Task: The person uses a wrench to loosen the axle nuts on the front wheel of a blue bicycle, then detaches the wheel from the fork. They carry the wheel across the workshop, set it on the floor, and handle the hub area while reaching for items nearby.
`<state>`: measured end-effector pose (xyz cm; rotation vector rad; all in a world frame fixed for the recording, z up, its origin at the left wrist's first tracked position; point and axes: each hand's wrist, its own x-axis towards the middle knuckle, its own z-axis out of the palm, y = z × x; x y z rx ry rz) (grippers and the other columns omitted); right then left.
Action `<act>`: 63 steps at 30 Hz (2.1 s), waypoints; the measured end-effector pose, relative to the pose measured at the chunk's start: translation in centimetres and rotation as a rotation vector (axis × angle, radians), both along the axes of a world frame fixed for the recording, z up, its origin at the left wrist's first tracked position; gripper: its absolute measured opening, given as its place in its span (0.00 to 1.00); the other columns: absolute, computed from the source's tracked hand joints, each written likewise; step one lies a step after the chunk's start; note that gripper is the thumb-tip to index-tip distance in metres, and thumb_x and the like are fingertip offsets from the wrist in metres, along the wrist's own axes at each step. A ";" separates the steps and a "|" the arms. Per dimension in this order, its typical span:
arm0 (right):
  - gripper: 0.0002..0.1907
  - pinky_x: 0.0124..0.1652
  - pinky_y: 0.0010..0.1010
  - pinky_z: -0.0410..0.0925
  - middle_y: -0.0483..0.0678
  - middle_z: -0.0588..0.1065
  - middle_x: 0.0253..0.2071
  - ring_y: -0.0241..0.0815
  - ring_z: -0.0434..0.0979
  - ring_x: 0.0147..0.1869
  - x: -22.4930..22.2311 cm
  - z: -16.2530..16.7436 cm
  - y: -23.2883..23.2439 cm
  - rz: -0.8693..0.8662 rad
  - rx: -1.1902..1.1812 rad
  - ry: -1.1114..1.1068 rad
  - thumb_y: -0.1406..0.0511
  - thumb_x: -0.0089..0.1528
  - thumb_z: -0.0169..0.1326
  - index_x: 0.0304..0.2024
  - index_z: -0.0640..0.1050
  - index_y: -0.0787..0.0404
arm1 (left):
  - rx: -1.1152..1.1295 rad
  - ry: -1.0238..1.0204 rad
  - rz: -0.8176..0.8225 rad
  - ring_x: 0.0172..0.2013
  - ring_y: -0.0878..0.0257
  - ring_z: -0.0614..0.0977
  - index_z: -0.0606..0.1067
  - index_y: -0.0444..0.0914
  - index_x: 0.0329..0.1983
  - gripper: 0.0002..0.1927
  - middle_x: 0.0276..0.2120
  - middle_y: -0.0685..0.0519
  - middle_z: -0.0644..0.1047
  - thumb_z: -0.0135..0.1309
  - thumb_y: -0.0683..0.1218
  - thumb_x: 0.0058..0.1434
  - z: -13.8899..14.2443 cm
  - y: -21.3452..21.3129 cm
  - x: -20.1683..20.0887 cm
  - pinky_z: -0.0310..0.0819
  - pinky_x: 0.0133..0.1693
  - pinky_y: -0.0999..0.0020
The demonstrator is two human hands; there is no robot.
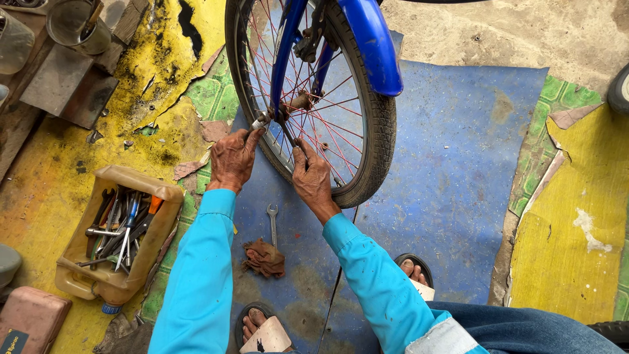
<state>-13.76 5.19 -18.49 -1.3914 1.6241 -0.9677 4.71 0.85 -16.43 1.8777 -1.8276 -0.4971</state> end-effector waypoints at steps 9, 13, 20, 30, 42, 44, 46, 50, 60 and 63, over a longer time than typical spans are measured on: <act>0.24 0.23 0.34 0.65 0.52 0.76 0.22 0.36 0.74 0.24 0.1 0.4 0.0 0.002 -0.006 0.011 0.56 0.71 0.47 0.62 0.75 0.66 | 0.057 0.005 0.097 0.19 0.43 0.70 0.72 0.36 0.21 0.38 0.14 0.41 0.67 0.40 0.71 0.72 -0.7 1.0 -1.6 0.65 0.28 0.50; 0.24 0.26 0.33 0.70 0.52 0.79 0.25 0.36 0.78 0.26 0.1 0.2 -0.1 0.000 -0.046 0.007 0.56 0.71 0.47 0.61 0.75 0.66 | 0.039 0.078 0.130 0.19 0.45 0.71 0.73 0.35 0.20 0.39 0.14 0.44 0.69 0.39 0.71 0.72 -0.8 1.3 -2.1 0.65 0.29 0.50; 0.23 0.27 0.34 0.72 0.54 0.80 0.29 0.38 0.80 0.28 0.0 0.1 -0.2 0.002 -0.085 0.018 0.56 0.71 0.47 0.60 0.75 0.67 | 0.117 0.518 0.248 0.15 0.61 0.81 0.75 0.31 0.18 0.40 0.13 0.47 0.73 0.43 0.70 0.69 0.0 2.3 -4.1 0.77 0.20 0.64; 0.24 0.30 0.38 0.74 0.59 0.82 0.34 0.45 0.84 0.32 0.3 0.1 -0.2 -0.019 -0.028 0.014 0.56 0.70 0.48 0.61 0.75 0.67 | 0.310 0.675 0.278 0.12 0.56 0.80 0.75 0.29 0.16 0.42 0.12 0.44 0.76 0.42 0.69 0.68 2.8 2.5 -5.1 0.75 0.15 0.63; 0.28 0.45 0.40 0.78 0.62 0.81 0.46 0.52 0.85 0.47 -0.3 -0.5 -0.3 0.075 -0.177 0.029 0.57 0.66 0.56 0.63 0.72 0.68 | 0.564 1.412 0.375 0.20 0.49 0.84 0.75 0.26 0.34 0.33 0.24 0.37 0.80 0.47 0.64 0.69 2.6 0.6 -5.4 0.81 0.21 0.56; 0.29 0.44 0.38 0.79 0.61 0.82 0.44 0.51 0.86 0.44 -0.4 -0.5 -0.3 0.084 -0.153 0.097 0.62 0.64 0.54 0.66 0.71 0.66 | 0.566 1.568 0.411 0.23 0.48 0.85 0.75 0.26 0.35 0.30 0.26 0.37 0.80 0.47 0.61 0.69 2.8 0.7 -5.4 0.84 0.26 0.55; 0.30 0.44 0.38 0.78 0.61 0.82 0.42 0.50 0.86 0.42 -0.4 -0.6 -0.3 0.084 -0.088 0.141 0.62 0.64 0.54 0.68 0.70 0.65 | 0.606 1.509 0.303 0.25 0.48 0.86 0.76 0.25 0.36 0.27 0.27 0.36 0.82 0.45 0.56 0.67 3.4 1.1 -4.9 0.85 0.30 0.56; 0.36 0.42 0.41 0.77 0.63 0.81 0.42 0.52 0.85 0.44 -0.2 -0.8 0.0 0.074 -0.159 0.101 0.55 0.60 0.63 0.65 0.70 0.67 | 0.625 1.522 -0.015 0.27 0.50 0.88 0.78 0.25 0.40 0.20 0.32 0.37 0.85 0.45 0.48 0.61 5.7 2.2 -3.2 0.87 0.34 0.59; 0.21 0.39 0.35 0.77 0.59 0.83 0.40 0.43 0.86 0.41 0.9 -0.2 -0.2 -0.021 -0.062 0.003 0.61 0.71 0.46 0.62 0.74 0.66 | -0.104 0.172 -0.161 0.33 0.57 0.87 0.79 0.34 0.39 0.17 0.37 0.44 0.83 0.68 0.49 0.55 9.1 3.6 -3.2 0.82 0.36 0.65; 0.21 0.38 0.38 0.75 0.62 0.81 0.35 0.48 0.84 0.37 0.8 -0.2 -0.2 -0.040 0.081 0.023 0.60 0.71 0.49 0.62 0.76 0.64 | -0.497 0.025 -0.392 0.31 0.54 0.82 0.77 0.34 0.40 0.16 0.36 0.47 0.77 0.66 0.44 0.50 9.8 4.1 -3.1 0.78 0.32 0.62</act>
